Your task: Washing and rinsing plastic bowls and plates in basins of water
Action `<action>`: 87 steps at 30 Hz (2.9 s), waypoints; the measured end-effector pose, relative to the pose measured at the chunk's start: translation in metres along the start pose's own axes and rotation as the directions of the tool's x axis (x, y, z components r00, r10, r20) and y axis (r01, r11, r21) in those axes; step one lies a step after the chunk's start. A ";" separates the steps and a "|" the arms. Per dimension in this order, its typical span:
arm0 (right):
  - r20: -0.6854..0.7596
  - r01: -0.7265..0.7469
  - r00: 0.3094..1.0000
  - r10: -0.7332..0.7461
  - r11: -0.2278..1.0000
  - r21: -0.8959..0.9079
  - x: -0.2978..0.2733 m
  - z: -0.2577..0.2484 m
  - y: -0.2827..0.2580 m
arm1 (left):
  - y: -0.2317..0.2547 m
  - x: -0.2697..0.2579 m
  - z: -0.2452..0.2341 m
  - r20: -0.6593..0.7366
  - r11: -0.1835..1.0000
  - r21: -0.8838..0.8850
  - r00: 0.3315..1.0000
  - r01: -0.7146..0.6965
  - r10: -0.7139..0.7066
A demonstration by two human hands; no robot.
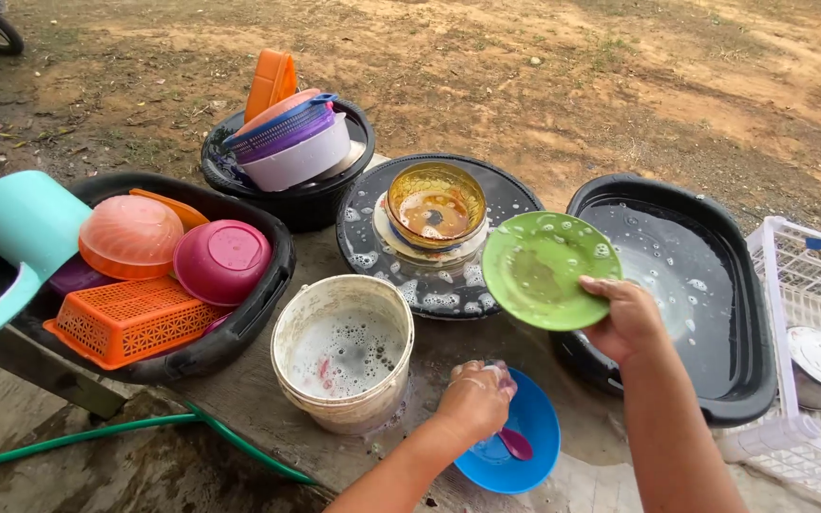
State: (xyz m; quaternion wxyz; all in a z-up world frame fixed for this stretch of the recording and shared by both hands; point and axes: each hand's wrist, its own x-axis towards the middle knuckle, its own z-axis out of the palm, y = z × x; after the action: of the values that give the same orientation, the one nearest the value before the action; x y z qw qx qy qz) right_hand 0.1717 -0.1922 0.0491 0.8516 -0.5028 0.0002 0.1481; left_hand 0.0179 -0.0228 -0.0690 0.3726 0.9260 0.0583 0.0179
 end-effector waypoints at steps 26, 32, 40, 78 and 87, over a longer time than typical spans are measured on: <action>0.003 -0.205 0.978 0.207 0.968 0.144 0.049 0.056 0.090 | -0.220 0.101 -0.109 0.836 0.600 0.546 0.429 -0.585 -0.342; -0.005 -0.196 0.980 0.198 0.972 0.129 0.045 0.053 0.090 | -0.157 0.075 -0.149 0.679 0.701 0.661 0.609 -0.268 -0.409; -0.014 -0.164 0.986 0.166 0.981 0.104 0.051 0.035 0.084 | -0.085 0.038 -0.250 0.365 0.755 0.653 0.850 0.056 -0.378; -0.018 -0.122 0.991 0.130 0.964 0.235 0.037 0.052 0.134 | 0.042 0.075 -0.255 -0.596 0.725 -0.563 0.803 -0.397 -0.024; 0.031 0.141 0.931 -0.364 0.278 -0.950 -0.004 0.085 0.076 | 0.066 0.059 -0.267 -0.459 0.448 -0.845 0.824 -0.291 -0.331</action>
State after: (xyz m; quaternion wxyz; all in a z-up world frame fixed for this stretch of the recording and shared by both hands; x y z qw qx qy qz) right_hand 0.1364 -0.0864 0.0267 0.4079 -0.9068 -0.0835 -0.0660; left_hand 0.0620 0.1207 0.1695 0.7663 0.5371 0.1591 0.3145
